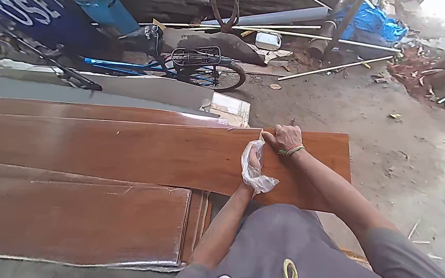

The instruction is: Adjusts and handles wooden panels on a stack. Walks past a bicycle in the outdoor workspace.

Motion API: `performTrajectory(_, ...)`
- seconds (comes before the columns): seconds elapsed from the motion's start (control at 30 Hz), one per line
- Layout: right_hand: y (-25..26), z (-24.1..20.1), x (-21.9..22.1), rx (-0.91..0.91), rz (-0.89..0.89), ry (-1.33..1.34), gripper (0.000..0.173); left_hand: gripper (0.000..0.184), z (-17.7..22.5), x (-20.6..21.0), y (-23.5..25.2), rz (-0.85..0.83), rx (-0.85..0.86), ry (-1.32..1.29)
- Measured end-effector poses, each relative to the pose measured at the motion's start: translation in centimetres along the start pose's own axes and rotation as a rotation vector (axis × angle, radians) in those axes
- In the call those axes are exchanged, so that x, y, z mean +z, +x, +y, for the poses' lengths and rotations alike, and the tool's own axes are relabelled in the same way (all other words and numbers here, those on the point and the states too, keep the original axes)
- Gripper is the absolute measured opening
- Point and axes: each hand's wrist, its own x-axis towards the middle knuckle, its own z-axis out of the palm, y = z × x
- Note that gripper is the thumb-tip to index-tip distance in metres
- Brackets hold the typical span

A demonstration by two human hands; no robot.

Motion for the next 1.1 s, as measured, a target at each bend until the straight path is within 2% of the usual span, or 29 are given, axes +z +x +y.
performTrajectory(0.1, 0.1, 0.5, 0.1, 0.026, -0.029, -0.015, 0.088, 0.027, 1.3, 0.4, 0.1, 0.121, -0.025, -0.128)
performTrajectory(0.2, 0.4, 0.5, 0.2, 0.067, -0.011, -0.021, 0.089, 0.037, 2.3, -1.1, 1.2, 0.119, -0.115, -0.415)
performTrajectory(0.27, 0.5, 0.3, 0.6, 0.091, -0.031, -0.008, 0.090, 0.039, 2.0, -2.9, 1.9, 0.140, -0.138, -0.511)
performTrajectory(0.5, 0.9, -0.7, 0.1, 0.105, -0.075, -0.020, 0.090, 0.039, 5.5, -6.6, 1.4, 0.215, 0.019, -0.704)
performTrajectory(0.57, 1.0, -0.9, 0.2, 0.107, -0.072, -0.031, 0.090, 0.040, 5.3, -8.8, 1.6, 0.148, 0.012, -0.784)
performTrajectory(0.67, 1.0, -1.3, 0.2, 0.113, -0.079, -0.041, 0.088, 0.038, 5.6, -11.5, 1.5, 0.087, 0.012, -0.818)
performTrajectory(0.77, 1.1, -1.5, 0.1, 0.106, -0.099, -0.050, 0.090, 0.042, 6.8, -12.8, 1.0, 0.155, 0.011, -0.818)
performTrajectory(1.1, 0.9, -1.8, 1.6, 0.103, -0.088, -0.051, 0.091, 0.047, 8.8, -18.0, 0.3, 0.172, -0.010, -0.907)
